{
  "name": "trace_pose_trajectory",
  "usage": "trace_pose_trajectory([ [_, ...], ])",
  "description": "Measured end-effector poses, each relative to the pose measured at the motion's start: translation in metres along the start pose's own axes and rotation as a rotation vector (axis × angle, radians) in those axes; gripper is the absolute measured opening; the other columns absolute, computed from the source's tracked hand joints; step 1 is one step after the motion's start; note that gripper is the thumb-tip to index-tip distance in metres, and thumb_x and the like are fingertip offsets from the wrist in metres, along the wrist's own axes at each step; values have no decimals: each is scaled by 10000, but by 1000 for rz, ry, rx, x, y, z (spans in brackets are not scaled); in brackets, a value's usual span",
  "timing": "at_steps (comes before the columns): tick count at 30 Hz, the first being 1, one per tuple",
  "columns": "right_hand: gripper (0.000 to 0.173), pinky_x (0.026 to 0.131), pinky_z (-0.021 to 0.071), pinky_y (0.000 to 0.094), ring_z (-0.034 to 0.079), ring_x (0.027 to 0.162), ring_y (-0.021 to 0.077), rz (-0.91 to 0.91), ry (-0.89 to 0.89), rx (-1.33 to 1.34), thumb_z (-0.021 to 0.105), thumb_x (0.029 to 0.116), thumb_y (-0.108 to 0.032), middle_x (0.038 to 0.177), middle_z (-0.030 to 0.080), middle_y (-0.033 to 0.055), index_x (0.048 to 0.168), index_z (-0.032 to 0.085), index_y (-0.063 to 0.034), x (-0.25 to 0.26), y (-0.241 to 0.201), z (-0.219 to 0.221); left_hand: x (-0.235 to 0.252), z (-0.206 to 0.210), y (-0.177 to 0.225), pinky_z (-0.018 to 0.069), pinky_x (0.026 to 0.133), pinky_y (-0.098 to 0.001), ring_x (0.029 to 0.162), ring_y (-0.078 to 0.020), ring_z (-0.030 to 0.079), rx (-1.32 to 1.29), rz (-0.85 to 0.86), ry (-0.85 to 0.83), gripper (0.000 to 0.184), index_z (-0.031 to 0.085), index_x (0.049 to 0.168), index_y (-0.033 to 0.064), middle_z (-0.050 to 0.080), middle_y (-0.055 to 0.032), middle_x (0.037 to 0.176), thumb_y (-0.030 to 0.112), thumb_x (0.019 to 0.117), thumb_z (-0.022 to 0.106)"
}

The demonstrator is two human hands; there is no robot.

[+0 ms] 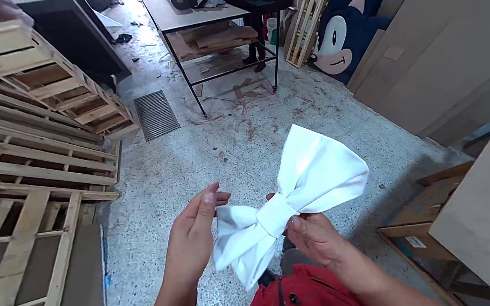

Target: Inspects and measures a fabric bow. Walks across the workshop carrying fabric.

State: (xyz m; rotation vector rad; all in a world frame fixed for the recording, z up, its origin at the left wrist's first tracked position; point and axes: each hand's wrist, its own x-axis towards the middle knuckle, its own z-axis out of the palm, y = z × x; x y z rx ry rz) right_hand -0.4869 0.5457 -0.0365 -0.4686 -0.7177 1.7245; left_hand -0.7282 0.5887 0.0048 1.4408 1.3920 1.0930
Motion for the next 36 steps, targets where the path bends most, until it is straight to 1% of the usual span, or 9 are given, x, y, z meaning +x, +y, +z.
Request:
trace_pose_trajectory([
  [4, 419, 1048, 535, 439, 694, 1129, 217, 62, -5, 10, 748, 946, -303, 1216, 724, 122, 1280, 682, -61, 43, 2, -10, 35, -6, -21, 614, 864, -346, 1016, -199, 729, -171, -31, 128, 373, 636, 1323, 53, 756, -76, 1106, 281, 1085, 460],
  [7, 414, 1033, 543, 443, 698, 1113, 223, 37, 7, 6, 750, 946, -282, 1210, 722, 133, 1276, 682, -42, 86, 3, -20, 73, -21, -36, 547, 646, -235, 657, -87, 622, -221, 9, 260, 106, 640, 959, 87, 651, 6, 739, 116, 1010, 551],
  [11, 393, 989, 567, 445, 707, 1076, 221, -51, 25, -1, 810, 889, -203, 1185, 726, 120, 1243, 685, -88, 151, -5, -38, 126, -36, -47, 414, 527, -186, 527, -27, 466, -197, -5, 284, 218, 583, 845, 141, 511, 83, 615, 118, 1031, 472],
  [19, 344, 961, 586, 417, 714, 1040, 182, -160, -54, -109, 828, 862, -140, 1107, 747, 67, 1187, 716, -113, 285, -56, -65, 234, -27, -25, 384, 510, -200, 478, -16, 415, -198, 120, 409, 497, 489, 621, 230, 420, 129, 521, 251, 1103, 368],
  [20, 340, 962, 585, 412, 713, 1042, 175, -150, -79, -123, 823, 868, -155, 1109, 748, 60, 1190, 717, -124, 297, -63, -68, 247, -25, -22, 432, 554, -215, 537, -25, 481, -169, 159, 418, 489, 527, 661, 228, 489, 124, 573, 296, 1112, 352],
  [22, 380, 982, 576, 420, 708, 1067, 187, -121, -124, -109, 818, 876, -162, 1151, 740, 75, 1236, 701, -122, 319, -71, -74, 270, -24, -15, 575, 717, -300, 826, -118, 673, -130, 119, 338, 453, 632, 990, 116, 695, 25, 889, 404, 1112, 305],
  [25, 398, 1015, 556, 437, 700, 1094, 207, -85, -143, -39, 790, 906, -182, 1183, 729, 97, 1277, 673, -96, 344, -74, -76, 313, -3, 0, 617, 854, -388, 1020, -164, 722, -192, -132, 228, 679, 462, 1434, 6, 726, -78, 1150, 527, 1100, 186],
  [31, 527, 991, 562, 375, 707, 1056, 159, -62, 22, -28, 870, 818, -297, 1133, 747, 84, 1247, 694, -46, 381, -60, -64, 378, 16, 5, 537, 549, -209, 580, -53, 597, -206, -57, 310, 339, 675, 1210, 48, 619, 3, 719, 264, 1106, 436],
  [36, 393, 948, 584, 372, 720, 961, 168, -73, 262, -79, 883, 807, -223, 999, 748, 95, 1091, 700, -22, 422, -44, -32, 422, -25, -4, 605, 632, -264, 675, -101, 683, -283, -2, 80, 384, 622, 1373, 95, 697, -52, 834, 257, 1098, 409],
])
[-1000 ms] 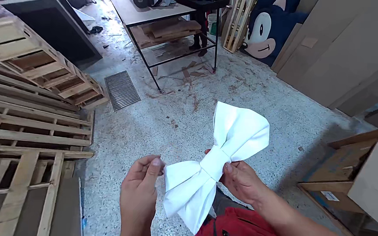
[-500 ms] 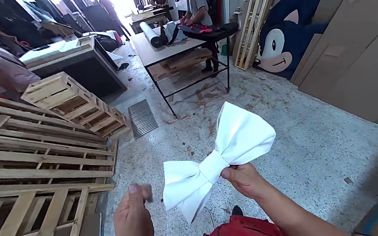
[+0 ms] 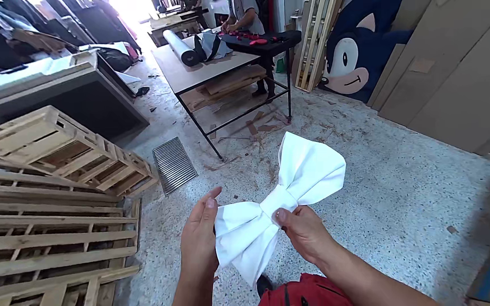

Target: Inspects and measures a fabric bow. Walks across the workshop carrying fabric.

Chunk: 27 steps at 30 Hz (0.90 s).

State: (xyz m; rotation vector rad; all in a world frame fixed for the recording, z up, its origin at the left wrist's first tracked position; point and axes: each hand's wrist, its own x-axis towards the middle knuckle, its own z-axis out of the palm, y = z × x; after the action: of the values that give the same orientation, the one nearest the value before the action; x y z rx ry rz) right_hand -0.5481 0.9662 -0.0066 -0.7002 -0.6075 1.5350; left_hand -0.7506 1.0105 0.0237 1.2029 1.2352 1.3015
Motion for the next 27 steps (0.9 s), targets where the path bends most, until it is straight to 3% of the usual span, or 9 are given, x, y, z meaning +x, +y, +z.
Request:
trace_pose_trajectory([
  [2, 413, 958, 581, 388, 718, 979, 186, 20, -2, 6, 877, 815, -202, 1022, 744, 119, 1121, 687, 0, 13, 6, 14, 19, -14, -1, 604, 603, -253, 638, -97, 669, -18, 55, -40, 348, 611, 1382, 92, 686, -49, 803, 176, 1079, 463],
  [4, 438, 939, 586, 388, 721, 968, 191, 21, 12, -5, 875, 818, -239, 1023, 743, 126, 1127, 681, 2, 27, 12, 29, 35, -28, -4, 584, 586, -209, 613, -59, 651, -2, 226, -14, 362, 602, 1388, 85, 681, -1, 762, 122, 1033, 544],
  [7, 396, 923, 588, 384, 717, 955, 196, -44, 75, -49, 861, 836, -206, 1021, 740, 136, 1133, 693, -6, 45, 24, 53, 53, -54, -3, 541, 619, -165, 636, -11, 587, 69, 528, 24, 402, 559, 1428, 84, 616, 81, 779, 172, 1036, 574],
  [11, 366, 911, 592, 389, 714, 954, 200, -92, 111, -83, 840, 855, -154, 1040, 734, 140, 1162, 686, -26, 66, 45, 82, 73, -84, 8, 558, 668, -157, 673, 18, 613, 116, 683, 92, 480, 484, 1488, 49, 660, 118, 822, 160, 1033, 587],
  [18, 269, 879, 610, 352, 721, 935, 161, -131, -45, -269, 810, 878, -110, 1005, 747, 96, 1121, 716, -46, 96, 80, 106, 117, -145, 3, 509, 604, -146, 619, 41, 554, 334, 795, 73, 497, 468, 1526, 75, 620, 111, 761, 211, 1058, 562],
  [23, 259, 823, 621, 345, 723, 902, 172, -108, 17, -330, 794, 909, -163, 997, 743, 101, 1133, 715, -59, 121, 103, 123, 146, -172, -13, 489, 586, -162, 595, 45, 537, 483, 772, 120, 503, 470, 1519, 44, 626, 70, 736, 248, 1065, 541],
  [25, 284, 889, 614, 367, 724, 949, 179, -114, 57, -295, 792, 910, -160, 1026, 743, 103, 1154, 703, -46, 138, 109, 128, 165, -181, -23, 553, 647, -186, 675, 27, 622, 457, 699, 110, 567, 413, 1537, 4, 699, 37, 837, 305, 1071, 524],
  [27, 309, 925, 602, 387, 721, 972, 187, -124, 102, -215, 795, 903, -151, 1043, 742, 111, 1163, 690, -22, 163, 113, 127, 191, -201, -32, 578, 757, -289, 864, -91, 677, 408, 580, 42, 711, 213, 1595, -37, 720, -77, 1062, 434, 1094, 395],
])
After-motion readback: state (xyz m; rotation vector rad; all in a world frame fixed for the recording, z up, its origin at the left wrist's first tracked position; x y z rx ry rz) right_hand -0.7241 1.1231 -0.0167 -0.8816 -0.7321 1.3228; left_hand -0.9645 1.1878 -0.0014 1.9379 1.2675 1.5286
